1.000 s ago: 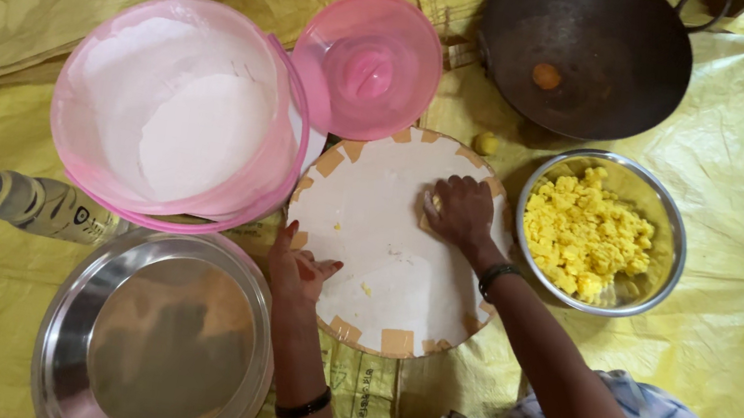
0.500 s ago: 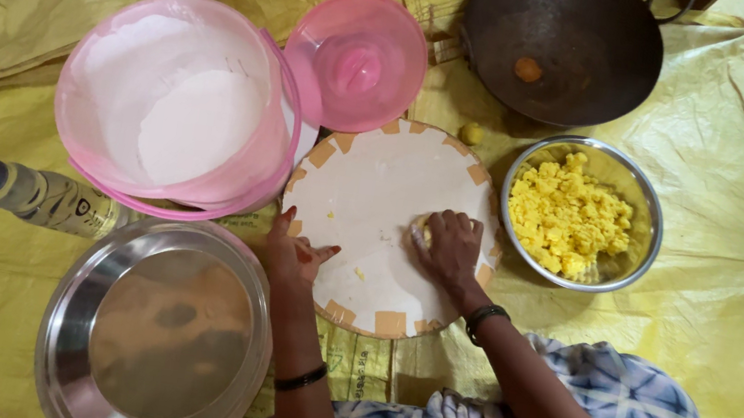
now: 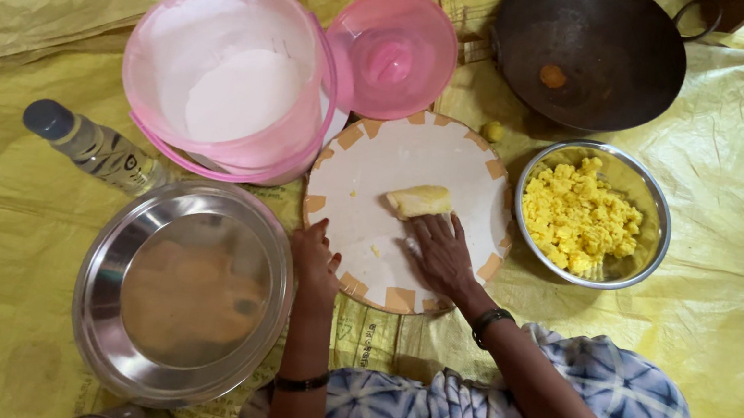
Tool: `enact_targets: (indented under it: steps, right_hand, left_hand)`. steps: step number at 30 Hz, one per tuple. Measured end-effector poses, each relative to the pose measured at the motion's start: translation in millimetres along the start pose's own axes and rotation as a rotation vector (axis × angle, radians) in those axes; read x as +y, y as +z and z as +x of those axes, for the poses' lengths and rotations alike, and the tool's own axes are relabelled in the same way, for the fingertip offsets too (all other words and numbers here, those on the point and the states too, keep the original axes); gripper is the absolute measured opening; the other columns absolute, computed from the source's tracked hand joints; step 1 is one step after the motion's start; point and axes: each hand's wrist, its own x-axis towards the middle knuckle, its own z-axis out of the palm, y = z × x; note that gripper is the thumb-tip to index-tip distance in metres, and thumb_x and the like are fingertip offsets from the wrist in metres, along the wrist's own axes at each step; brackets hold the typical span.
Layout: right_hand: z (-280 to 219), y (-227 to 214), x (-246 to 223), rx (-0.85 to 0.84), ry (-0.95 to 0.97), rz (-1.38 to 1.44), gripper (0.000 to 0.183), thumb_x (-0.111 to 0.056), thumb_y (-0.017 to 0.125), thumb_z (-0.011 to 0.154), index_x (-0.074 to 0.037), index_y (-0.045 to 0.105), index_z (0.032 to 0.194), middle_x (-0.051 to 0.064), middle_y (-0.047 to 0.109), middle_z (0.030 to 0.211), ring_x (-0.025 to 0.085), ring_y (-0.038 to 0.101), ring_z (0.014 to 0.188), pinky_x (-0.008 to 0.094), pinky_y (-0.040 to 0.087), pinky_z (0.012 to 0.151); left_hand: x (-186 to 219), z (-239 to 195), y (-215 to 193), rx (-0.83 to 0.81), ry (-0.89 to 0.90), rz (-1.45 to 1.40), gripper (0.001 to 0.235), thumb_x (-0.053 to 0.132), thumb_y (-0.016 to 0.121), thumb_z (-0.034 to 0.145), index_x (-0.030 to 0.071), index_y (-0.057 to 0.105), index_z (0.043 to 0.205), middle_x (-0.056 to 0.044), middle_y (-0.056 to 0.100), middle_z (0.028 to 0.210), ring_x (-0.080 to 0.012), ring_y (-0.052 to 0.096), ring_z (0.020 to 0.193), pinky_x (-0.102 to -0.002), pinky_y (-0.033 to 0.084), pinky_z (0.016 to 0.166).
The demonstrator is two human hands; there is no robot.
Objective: The person kneads and shapes a yellow dough-like mixture on a flat board. They add a white powder from a pink container and continue to mix and roll the dough into a cylindrical shape.
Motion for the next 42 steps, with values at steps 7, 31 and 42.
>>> enact_targets:
  steps: [7,31,42]
  right_hand:
    - [15.2,27.3,5.8,-0.042,0.839,0.353,0.038,-0.040,0.080,0.095,-0.005,0.066,0.094,0.013,0.068,0.098,0.032,0.064,0.098,0.045,0.052,0.089]
    - [185.7,109.8,-9.7,-0.366,0.414,0.140,0.027,-0.033,0.061,0.093,-0.009,0.072,0.097,0.015,0.070,0.095,0.036,0.068,0.090,0.050,0.056,0.073]
    - [138.8,62.3,-67.6,-0.256,0.008,0.098,0.026,-0.036,0.063,0.093,-0.011,0.069,0.090,0.011,0.065,0.090,0.031,0.062,0.088,0.048,0.049,0.071]
  left_hand:
    - [-23.4,-7.2,-2.2,-0.087,-0.055,-0.023,0.054,0.035,0.069,0.085,0.015,0.054,0.133,-0.006,0.047,0.136,-0.0198,0.042,0.123,-0.048,0.037,0.097]
    - [5.3,-0.8,26.5,0.207,0.075,-0.257,0.077,0.013,0.067,0.085,0.007,0.030,0.152,-0.014,0.036,0.161,-0.0268,0.037,0.145,-0.051,0.022,0.122]
    - [4.0,3.9,25.1,0.234,0.123,-0.249,0.056,0.009,0.067,0.084,0.000,0.048,0.137,-0.015,0.054,0.143,-0.0263,0.051,0.128,-0.045,0.037,0.113]
